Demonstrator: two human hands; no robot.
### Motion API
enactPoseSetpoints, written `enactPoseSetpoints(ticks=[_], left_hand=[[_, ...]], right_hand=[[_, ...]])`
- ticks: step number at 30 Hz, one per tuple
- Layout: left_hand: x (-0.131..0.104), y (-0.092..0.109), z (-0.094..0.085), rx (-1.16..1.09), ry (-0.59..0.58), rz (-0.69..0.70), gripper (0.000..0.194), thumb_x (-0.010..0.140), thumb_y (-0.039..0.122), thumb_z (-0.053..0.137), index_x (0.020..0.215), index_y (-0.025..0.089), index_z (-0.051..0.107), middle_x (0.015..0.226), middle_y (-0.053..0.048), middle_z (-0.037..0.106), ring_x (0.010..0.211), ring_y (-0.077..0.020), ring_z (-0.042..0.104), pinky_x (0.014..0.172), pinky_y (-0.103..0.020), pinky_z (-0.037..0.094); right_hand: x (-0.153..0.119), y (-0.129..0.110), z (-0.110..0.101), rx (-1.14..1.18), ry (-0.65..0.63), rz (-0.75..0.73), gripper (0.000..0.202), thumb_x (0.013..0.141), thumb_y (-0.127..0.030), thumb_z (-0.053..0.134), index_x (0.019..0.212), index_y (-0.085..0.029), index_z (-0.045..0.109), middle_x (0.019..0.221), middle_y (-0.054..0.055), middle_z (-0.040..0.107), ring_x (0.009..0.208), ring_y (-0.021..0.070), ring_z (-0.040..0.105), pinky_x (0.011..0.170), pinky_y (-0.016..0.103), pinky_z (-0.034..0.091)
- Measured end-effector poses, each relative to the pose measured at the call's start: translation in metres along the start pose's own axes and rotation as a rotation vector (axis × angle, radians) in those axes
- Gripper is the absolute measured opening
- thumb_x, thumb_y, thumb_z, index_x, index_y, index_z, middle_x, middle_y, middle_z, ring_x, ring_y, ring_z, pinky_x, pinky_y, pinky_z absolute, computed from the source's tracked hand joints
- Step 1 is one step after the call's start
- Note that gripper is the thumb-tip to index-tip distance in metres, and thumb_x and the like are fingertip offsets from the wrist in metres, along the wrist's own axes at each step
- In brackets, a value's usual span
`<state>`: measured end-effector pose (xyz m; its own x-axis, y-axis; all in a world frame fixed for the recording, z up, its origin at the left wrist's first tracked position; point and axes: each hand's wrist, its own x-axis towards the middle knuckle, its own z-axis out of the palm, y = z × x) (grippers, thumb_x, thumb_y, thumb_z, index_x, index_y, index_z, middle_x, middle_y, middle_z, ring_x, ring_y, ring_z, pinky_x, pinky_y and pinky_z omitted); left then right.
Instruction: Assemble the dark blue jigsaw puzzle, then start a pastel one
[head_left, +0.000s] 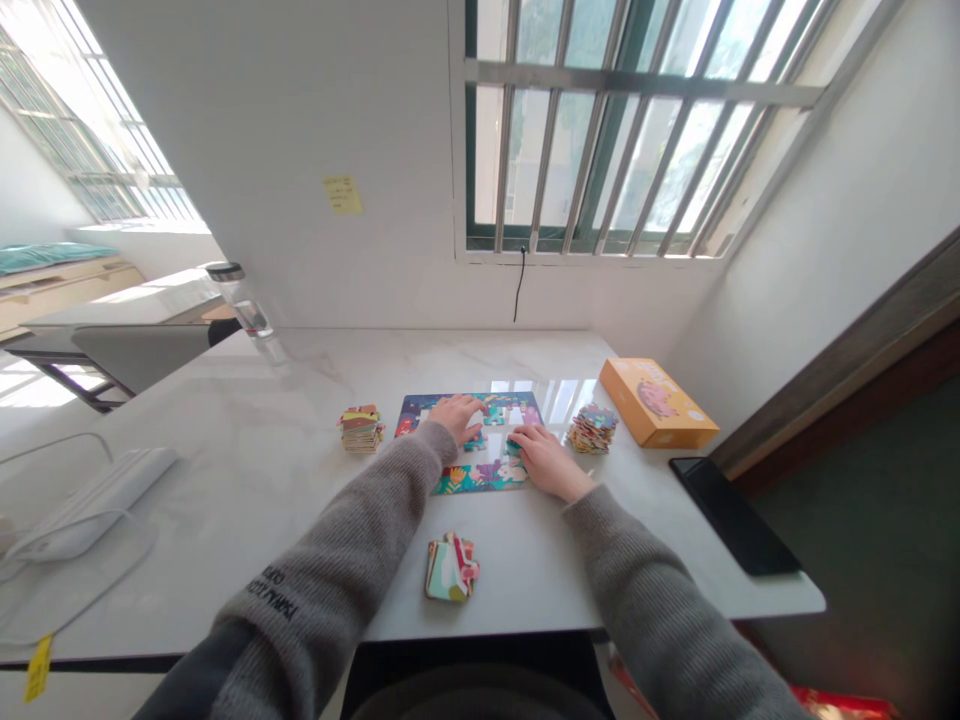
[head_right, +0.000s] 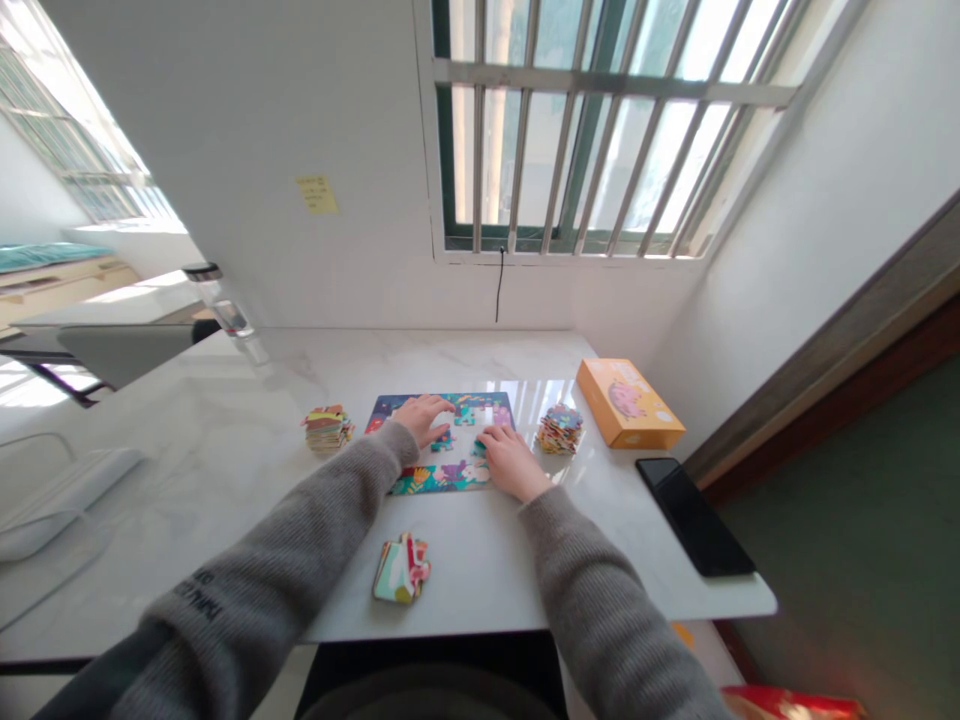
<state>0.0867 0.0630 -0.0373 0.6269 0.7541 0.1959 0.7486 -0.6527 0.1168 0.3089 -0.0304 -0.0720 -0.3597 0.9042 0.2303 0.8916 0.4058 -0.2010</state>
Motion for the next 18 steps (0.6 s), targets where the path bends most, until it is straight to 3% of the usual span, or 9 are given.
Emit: enactPoseSetpoints(ticks=[4, 8, 18], left_hand=[[0.024, 0.005, 0.009, 0.019, -0.097, 0.037, 0.042, 0.086, 0.032, 0.066, 0.127, 0.022, 0.061, 0.132, -0.011, 0.061, 0.123, -0.0319, 0.053, 0.099, -0.044, 0.046], [0.035, 0.006, 0.019, 0.015, -0.131, 0.049, 0.035, 0.088, 0.033, 0.063, 0.121, 0.023, 0.064, 0.129, -0.012, 0.062, 0.120, -0.0332, 0.054, 0.097, -0.047, 0.047], [0.040, -0.003, 0.023, 0.057, -0.072, 0.106, 0.033, 0.081, 0.033, 0.068, 0.112, 0.022, 0.067, 0.110, -0.010, 0.068, 0.107, -0.0306, 0.060, 0.095, -0.043, 0.047]], right_hand=[[-0.001, 0.001, 0.001, -0.011, 0.001, -0.015, 0.041, 0.095, -0.006, 0.042, 0.131, -0.015, 0.059, 0.132, 0.013, 0.059, 0.123, 0.0253, 0.049, 0.107, 0.039, 0.040], [-0.001, 0.001, 0.001, -0.017, 0.000, -0.015, 0.042, 0.094, -0.006, 0.044, 0.132, -0.015, 0.058, 0.133, 0.013, 0.058, 0.124, 0.0252, 0.049, 0.107, 0.039, 0.040], [-0.001, -0.003, -0.003, -0.001, 0.002, 0.016, 0.038, 0.097, -0.011, 0.043, 0.130, -0.016, 0.059, 0.132, 0.012, 0.059, 0.124, 0.0253, 0.049, 0.107, 0.039, 0.040]])
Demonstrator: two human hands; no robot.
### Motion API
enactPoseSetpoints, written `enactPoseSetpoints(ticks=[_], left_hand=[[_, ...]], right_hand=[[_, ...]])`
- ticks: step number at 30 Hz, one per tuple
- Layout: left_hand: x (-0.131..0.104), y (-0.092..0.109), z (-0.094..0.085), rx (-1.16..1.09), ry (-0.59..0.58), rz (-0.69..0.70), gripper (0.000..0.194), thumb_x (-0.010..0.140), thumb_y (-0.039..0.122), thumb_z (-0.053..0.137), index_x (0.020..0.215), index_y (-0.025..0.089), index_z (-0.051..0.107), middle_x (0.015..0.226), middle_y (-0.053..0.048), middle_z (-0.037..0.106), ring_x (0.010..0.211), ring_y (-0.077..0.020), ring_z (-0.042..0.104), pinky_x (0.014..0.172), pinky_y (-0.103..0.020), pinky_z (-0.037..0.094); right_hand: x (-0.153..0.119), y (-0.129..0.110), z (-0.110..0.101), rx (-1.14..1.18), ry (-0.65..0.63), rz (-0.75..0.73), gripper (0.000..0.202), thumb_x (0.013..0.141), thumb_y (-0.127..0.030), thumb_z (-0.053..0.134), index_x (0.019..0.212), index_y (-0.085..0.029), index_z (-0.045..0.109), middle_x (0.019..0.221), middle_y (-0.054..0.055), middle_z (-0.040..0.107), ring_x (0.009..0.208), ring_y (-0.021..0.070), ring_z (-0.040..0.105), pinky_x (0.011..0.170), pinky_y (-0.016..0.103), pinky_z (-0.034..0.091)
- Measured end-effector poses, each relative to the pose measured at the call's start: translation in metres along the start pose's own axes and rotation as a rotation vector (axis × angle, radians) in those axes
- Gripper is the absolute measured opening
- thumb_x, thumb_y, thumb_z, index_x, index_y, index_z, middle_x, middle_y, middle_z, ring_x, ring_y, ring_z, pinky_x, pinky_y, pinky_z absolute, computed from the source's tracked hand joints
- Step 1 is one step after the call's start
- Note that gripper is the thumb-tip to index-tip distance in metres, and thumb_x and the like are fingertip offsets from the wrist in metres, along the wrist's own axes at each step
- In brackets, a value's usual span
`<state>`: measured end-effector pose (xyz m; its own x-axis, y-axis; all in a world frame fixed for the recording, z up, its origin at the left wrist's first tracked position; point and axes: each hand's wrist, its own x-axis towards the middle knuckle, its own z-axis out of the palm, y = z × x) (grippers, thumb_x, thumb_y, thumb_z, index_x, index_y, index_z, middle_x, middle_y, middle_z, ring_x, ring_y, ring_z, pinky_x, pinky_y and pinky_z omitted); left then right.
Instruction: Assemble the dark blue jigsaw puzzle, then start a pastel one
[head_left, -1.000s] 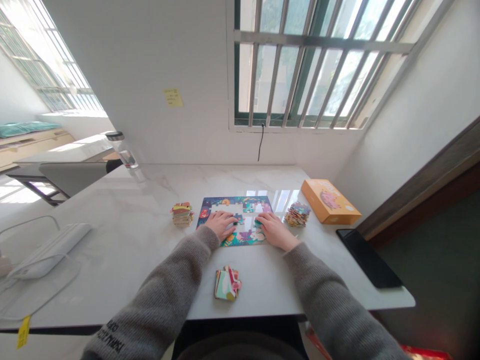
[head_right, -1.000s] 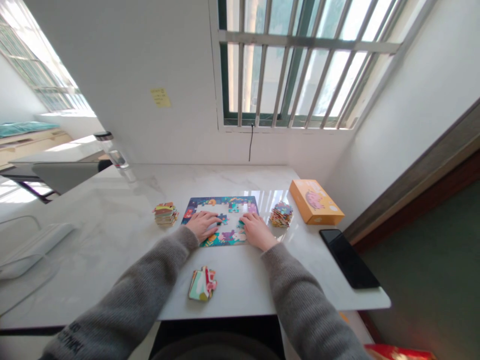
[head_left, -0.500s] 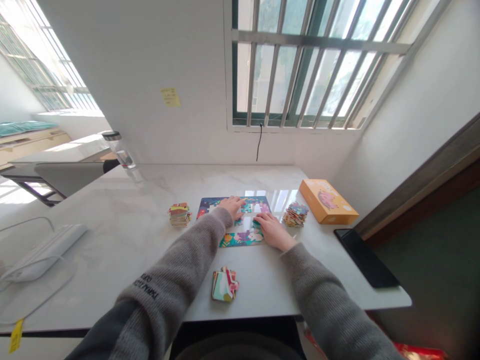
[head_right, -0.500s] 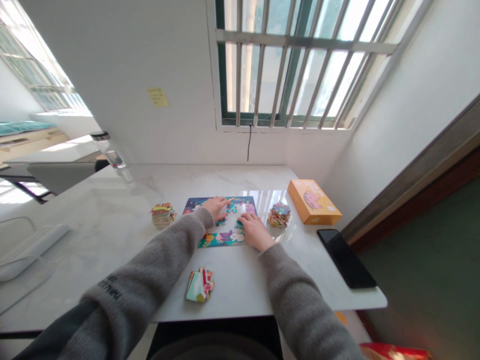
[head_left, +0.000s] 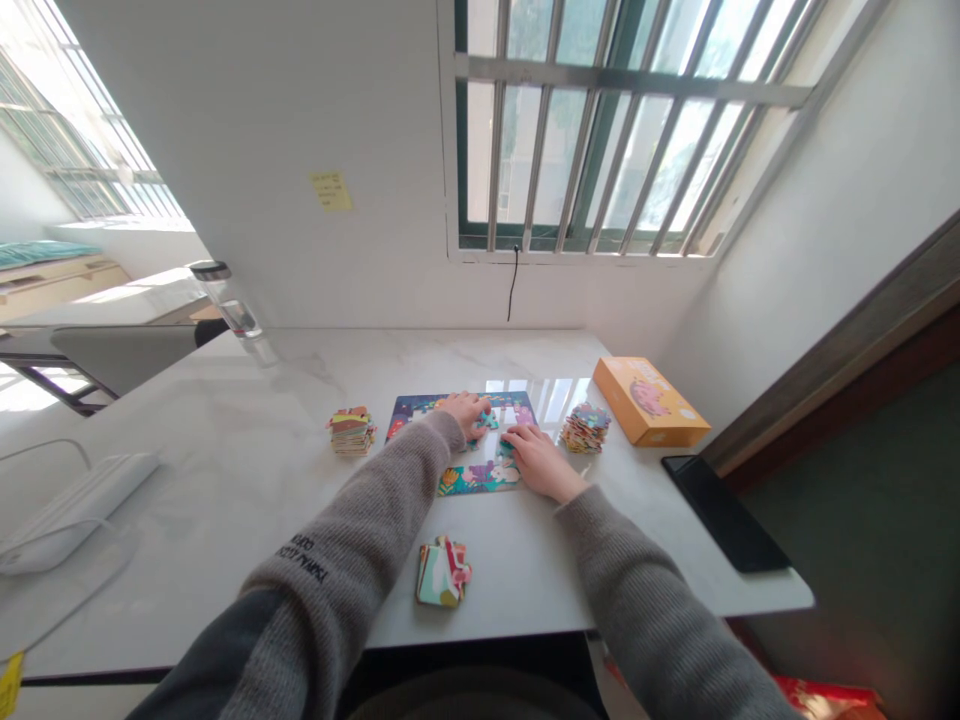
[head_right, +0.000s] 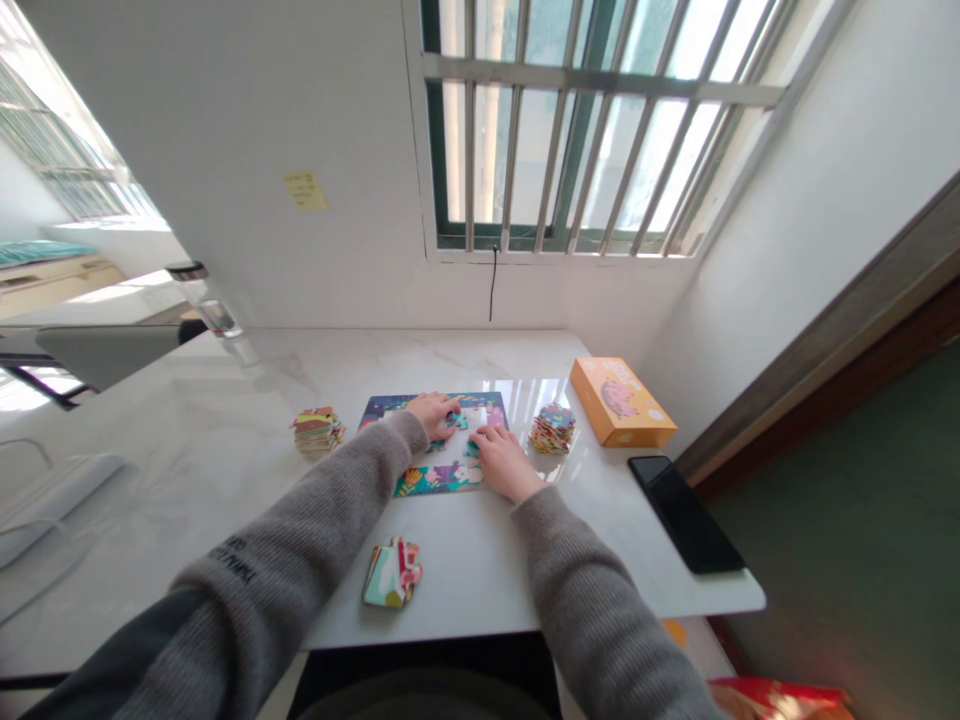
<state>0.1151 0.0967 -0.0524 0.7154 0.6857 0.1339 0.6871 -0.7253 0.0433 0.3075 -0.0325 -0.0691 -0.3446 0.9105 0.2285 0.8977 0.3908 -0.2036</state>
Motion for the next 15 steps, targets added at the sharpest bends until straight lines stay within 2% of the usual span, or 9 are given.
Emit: enactPoseSetpoints(ticks=[4, 8, 15], left_hand=[[-0.019, 0.007, -0.007, 0.012, 0.050, 0.045, 0.030, 0.081, 0.036, 0.069, 0.109, 0.024, 0.068, 0.111, -0.008, 0.066, 0.106, -0.0282, 0.059, 0.095, -0.041, 0.044], [-0.041, 0.020, -0.011, -0.028, 0.030, 0.116, 0.029, 0.081, 0.033, 0.070, 0.109, 0.025, 0.069, 0.110, -0.008, 0.064, 0.104, -0.0269, 0.058, 0.095, -0.041, 0.042], [-0.053, 0.021, -0.002, -0.077, 0.018, 0.139, 0.029, 0.083, 0.035, 0.071, 0.110, 0.027, 0.070, 0.108, -0.006, 0.064, 0.106, -0.0255, 0.058, 0.097, -0.040, 0.043]], right_hand=[[0.000, 0.002, 0.003, -0.001, 0.002, -0.010, 0.039, 0.096, -0.009, 0.043, 0.132, -0.017, 0.058, 0.132, 0.013, 0.059, 0.122, 0.0250, 0.050, 0.104, 0.038, 0.042], [0.000, 0.003, 0.004, 0.006, 0.004, -0.017, 0.040, 0.096, -0.008, 0.042, 0.132, -0.016, 0.057, 0.132, 0.013, 0.059, 0.122, 0.0246, 0.050, 0.104, 0.038, 0.041], [0.000, 0.004, 0.004, 0.002, 0.008, -0.023, 0.040, 0.095, -0.007, 0.043, 0.131, -0.017, 0.058, 0.133, 0.013, 0.058, 0.124, 0.0240, 0.049, 0.105, 0.038, 0.041]])
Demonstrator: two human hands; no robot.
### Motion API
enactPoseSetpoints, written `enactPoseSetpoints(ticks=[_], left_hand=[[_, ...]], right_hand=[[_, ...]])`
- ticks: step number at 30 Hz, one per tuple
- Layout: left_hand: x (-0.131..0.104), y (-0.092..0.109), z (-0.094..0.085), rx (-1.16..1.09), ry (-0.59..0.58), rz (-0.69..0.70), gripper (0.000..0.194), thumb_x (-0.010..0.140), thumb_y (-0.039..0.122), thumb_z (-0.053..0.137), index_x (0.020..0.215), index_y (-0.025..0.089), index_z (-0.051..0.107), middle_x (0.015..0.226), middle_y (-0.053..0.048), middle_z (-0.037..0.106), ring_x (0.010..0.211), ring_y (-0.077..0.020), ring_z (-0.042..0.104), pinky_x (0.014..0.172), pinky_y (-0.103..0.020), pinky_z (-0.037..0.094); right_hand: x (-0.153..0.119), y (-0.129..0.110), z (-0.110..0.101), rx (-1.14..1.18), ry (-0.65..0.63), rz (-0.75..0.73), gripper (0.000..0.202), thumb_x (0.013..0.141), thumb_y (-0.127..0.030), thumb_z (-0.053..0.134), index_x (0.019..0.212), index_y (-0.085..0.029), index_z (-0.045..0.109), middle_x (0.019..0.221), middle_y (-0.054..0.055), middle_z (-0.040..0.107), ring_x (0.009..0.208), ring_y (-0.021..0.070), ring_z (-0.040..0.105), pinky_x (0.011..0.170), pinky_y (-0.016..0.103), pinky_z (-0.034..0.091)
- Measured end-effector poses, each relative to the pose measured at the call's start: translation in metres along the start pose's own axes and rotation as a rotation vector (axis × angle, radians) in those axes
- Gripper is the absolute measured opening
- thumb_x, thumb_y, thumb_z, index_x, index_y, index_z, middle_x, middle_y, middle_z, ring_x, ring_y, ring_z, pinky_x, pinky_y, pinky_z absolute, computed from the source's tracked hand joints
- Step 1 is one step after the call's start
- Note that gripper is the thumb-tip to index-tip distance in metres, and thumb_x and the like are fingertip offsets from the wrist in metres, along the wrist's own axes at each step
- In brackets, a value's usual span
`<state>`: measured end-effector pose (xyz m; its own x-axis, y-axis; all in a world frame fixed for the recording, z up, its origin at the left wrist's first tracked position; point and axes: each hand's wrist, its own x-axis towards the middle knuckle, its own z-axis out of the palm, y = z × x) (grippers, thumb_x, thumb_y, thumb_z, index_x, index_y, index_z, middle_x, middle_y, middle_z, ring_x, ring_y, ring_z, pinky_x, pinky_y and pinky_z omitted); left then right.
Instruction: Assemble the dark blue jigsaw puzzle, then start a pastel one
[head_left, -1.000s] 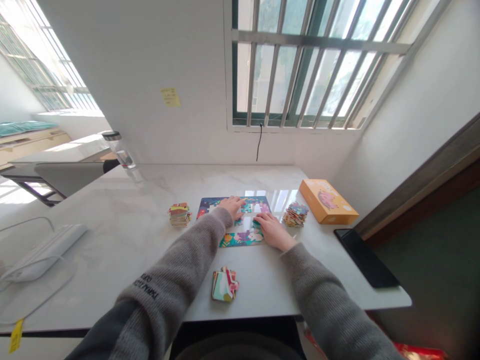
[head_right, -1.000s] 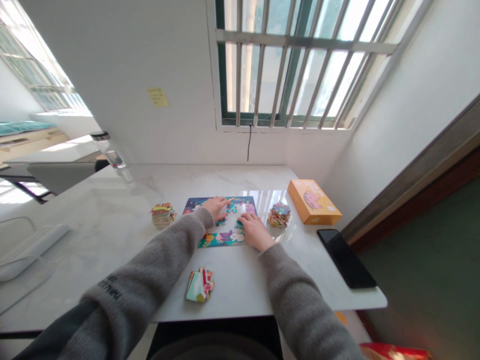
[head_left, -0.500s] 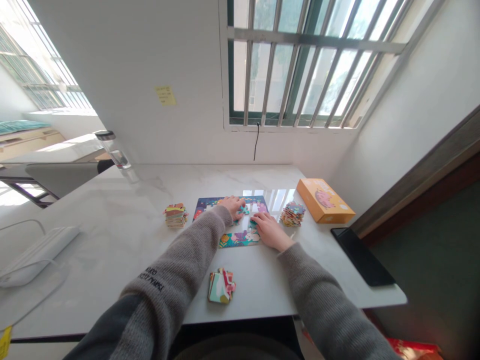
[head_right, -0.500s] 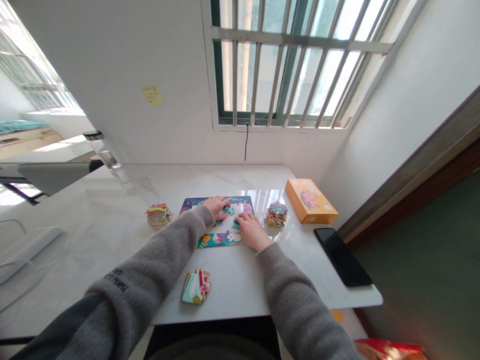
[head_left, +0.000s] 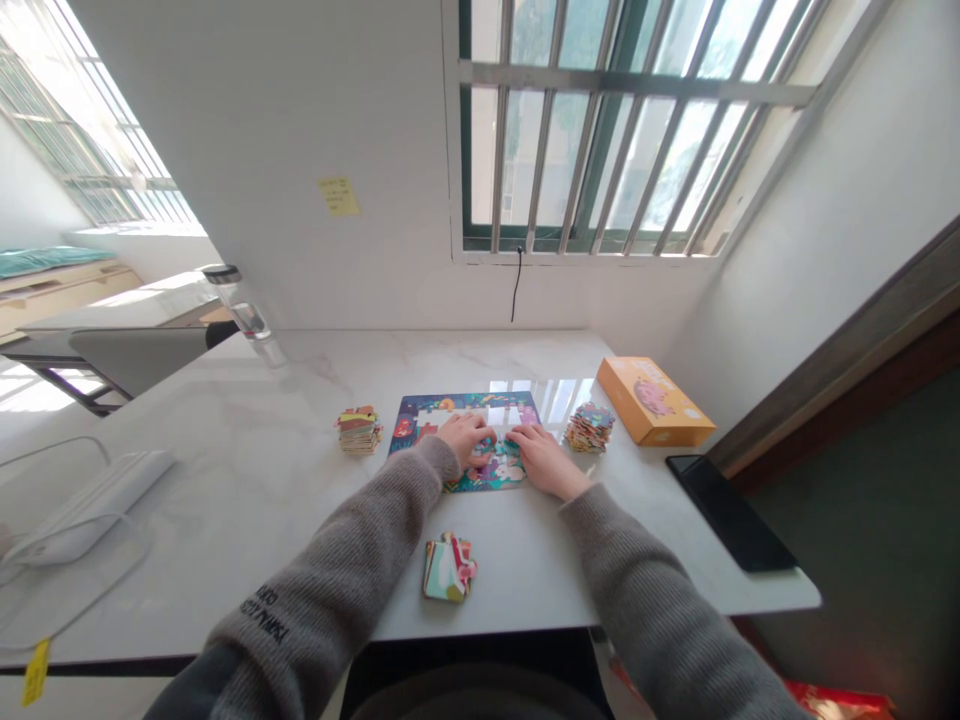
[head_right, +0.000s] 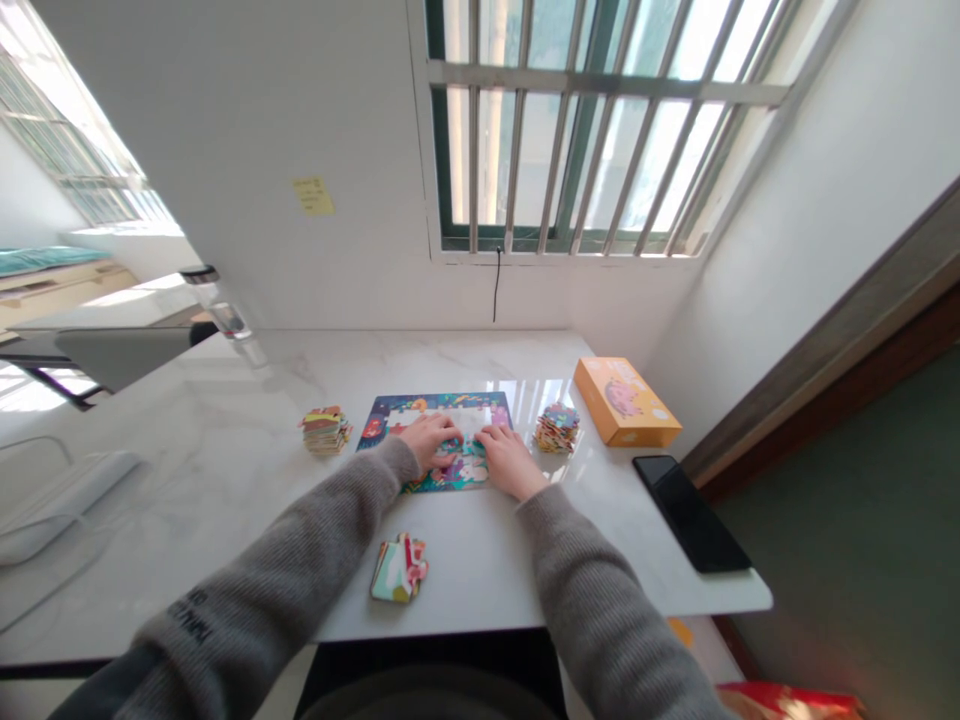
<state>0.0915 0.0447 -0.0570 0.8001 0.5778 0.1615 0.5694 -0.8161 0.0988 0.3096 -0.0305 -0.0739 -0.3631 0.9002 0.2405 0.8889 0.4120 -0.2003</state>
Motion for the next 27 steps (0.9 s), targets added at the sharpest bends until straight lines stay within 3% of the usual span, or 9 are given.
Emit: enactPoseSetpoints(ticks=[10, 19, 27], left_hand=[[-0.003, -0.006, 0.000, -0.043, 0.015, 0.027, 0.023, 0.083, 0.030, 0.069, 0.106, 0.028, 0.073, 0.108, -0.006, 0.064, 0.105, -0.0253, 0.058, 0.099, -0.040, 0.044], [0.013, -0.014, 0.007, -0.025, 0.044, 0.022, 0.024, 0.086, 0.029, 0.064, 0.109, 0.027, 0.073, 0.110, -0.008, 0.064, 0.106, -0.0257, 0.057, 0.099, -0.041, 0.044], [0.006, -0.008, 0.002, -0.055, 0.074, 0.010, 0.025, 0.081, 0.030, 0.070, 0.106, 0.027, 0.074, 0.105, -0.007, 0.064, 0.102, -0.0255, 0.059, 0.097, -0.040, 0.044]], right_hand=[[0.000, 0.002, 0.001, 0.018, 0.009, -0.005, 0.043, 0.094, -0.005, 0.043, 0.134, -0.017, 0.056, 0.131, 0.013, 0.060, 0.124, 0.0235, 0.050, 0.107, 0.038, 0.041], [0.000, 0.002, 0.000, 0.032, 0.007, -0.006, 0.045, 0.094, -0.005, 0.043, 0.136, -0.016, 0.055, 0.133, 0.013, 0.059, 0.123, 0.0235, 0.050, 0.107, 0.038, 0.041], [0.000, 0.001, 0.000, 0.043, 0.013, 0.008, 0.042, 0.096, -0.009, 0.044, 0.135, -0.017, 0.056, 0.133, 0.012, 0.059, 0.125, 0.0252, 0.049, 0.108, 0.040, 0.040]])
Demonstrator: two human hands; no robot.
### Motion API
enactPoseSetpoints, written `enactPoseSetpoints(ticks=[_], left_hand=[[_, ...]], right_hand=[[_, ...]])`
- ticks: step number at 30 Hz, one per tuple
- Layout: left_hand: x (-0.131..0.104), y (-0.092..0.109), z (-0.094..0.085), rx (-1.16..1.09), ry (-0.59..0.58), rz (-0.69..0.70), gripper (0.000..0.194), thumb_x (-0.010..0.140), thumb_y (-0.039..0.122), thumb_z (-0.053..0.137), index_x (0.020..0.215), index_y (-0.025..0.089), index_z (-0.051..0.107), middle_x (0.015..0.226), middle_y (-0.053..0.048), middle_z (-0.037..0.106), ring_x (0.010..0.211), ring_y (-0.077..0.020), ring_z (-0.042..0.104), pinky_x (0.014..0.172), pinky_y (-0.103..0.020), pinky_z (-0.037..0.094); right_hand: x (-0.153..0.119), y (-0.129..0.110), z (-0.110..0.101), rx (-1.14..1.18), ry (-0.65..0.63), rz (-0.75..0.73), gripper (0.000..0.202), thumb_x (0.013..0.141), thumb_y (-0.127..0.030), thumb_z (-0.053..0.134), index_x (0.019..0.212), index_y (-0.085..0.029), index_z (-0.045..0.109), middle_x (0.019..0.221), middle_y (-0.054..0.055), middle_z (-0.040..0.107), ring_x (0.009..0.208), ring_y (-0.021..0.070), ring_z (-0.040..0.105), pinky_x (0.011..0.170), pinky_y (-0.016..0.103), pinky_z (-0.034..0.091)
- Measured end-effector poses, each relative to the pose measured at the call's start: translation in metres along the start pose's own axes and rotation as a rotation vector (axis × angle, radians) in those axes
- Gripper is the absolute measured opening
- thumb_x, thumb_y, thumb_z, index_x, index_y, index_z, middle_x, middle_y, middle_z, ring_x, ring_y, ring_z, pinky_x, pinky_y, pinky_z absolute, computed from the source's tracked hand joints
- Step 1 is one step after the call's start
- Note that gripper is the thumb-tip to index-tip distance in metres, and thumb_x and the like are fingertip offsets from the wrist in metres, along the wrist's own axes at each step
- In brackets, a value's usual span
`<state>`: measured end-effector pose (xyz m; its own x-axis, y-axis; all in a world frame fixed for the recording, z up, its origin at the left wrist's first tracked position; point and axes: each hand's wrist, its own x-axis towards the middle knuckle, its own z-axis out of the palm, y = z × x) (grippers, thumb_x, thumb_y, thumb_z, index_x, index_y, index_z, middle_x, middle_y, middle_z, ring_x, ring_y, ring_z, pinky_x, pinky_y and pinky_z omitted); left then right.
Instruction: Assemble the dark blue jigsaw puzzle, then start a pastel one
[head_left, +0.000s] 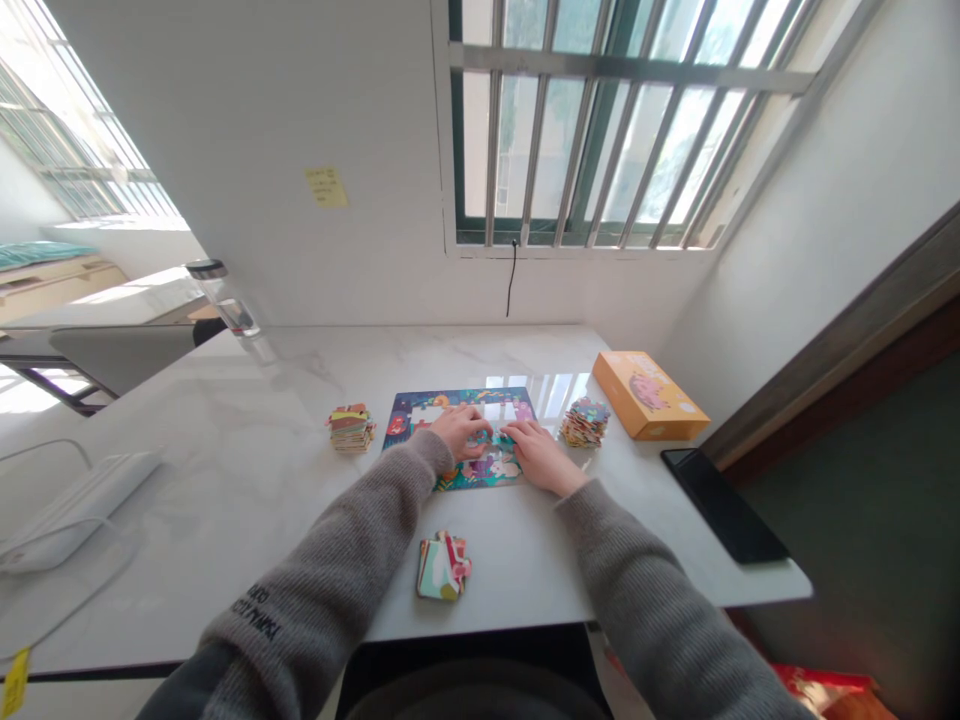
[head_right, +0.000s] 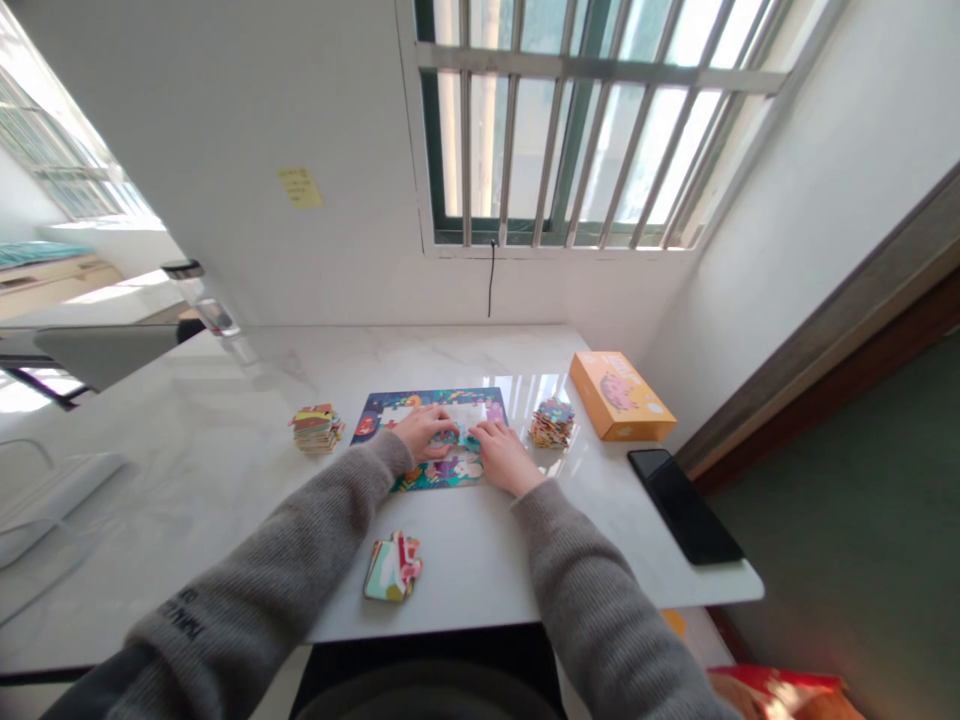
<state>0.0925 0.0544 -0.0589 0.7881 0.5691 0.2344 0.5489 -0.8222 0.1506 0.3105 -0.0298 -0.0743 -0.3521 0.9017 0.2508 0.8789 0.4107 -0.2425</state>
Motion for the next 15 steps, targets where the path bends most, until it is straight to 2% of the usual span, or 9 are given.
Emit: enactPoseSetpoints(ticks=[7, 15], left_hand=[[-0.0094, 0.0099, -0.0033, -0.037, -0.088, 0.018, 0.023, 0.081, 0.030, 0.071, 0.104, 0.029, 0.075, 0.106, -0.006, 0.064, 0.102, -0.0249, 0.059, 0.095, -0.039, 0.045], [-0.0087, 0.0052, 0.0042, -0.037, -0.075, 0.052, 0.021, 0.082, 0.030, 0.072, 0.103, 0.031, 0.075, 0.107, -0.005, 0.063, 0.102, -0.0241, 0.059, 0.093, -0.037, 0.046]], right_hand=[[-0.0003, -0.0013, -0.0022, 0.012, -0.011, 0.009, 0.041, 0.096, -0.009, 0.044, 0.135, -0.017, 0.057, 0.133, 0.012, 0.060, 0.124, 0.0255, 0.050, 0.107, 0.040, 0.041], [-0.0004, 0.0004, -0.0007, 0.024, 0.003, -0.009, 0.039, 0.096, -0.011, 0.046, 0.133, -0.016, 0.058, 0.132, 0.012, 0.060, 0.124, 0.0267, 0.050, 0.108, 0.041, 0.040]])
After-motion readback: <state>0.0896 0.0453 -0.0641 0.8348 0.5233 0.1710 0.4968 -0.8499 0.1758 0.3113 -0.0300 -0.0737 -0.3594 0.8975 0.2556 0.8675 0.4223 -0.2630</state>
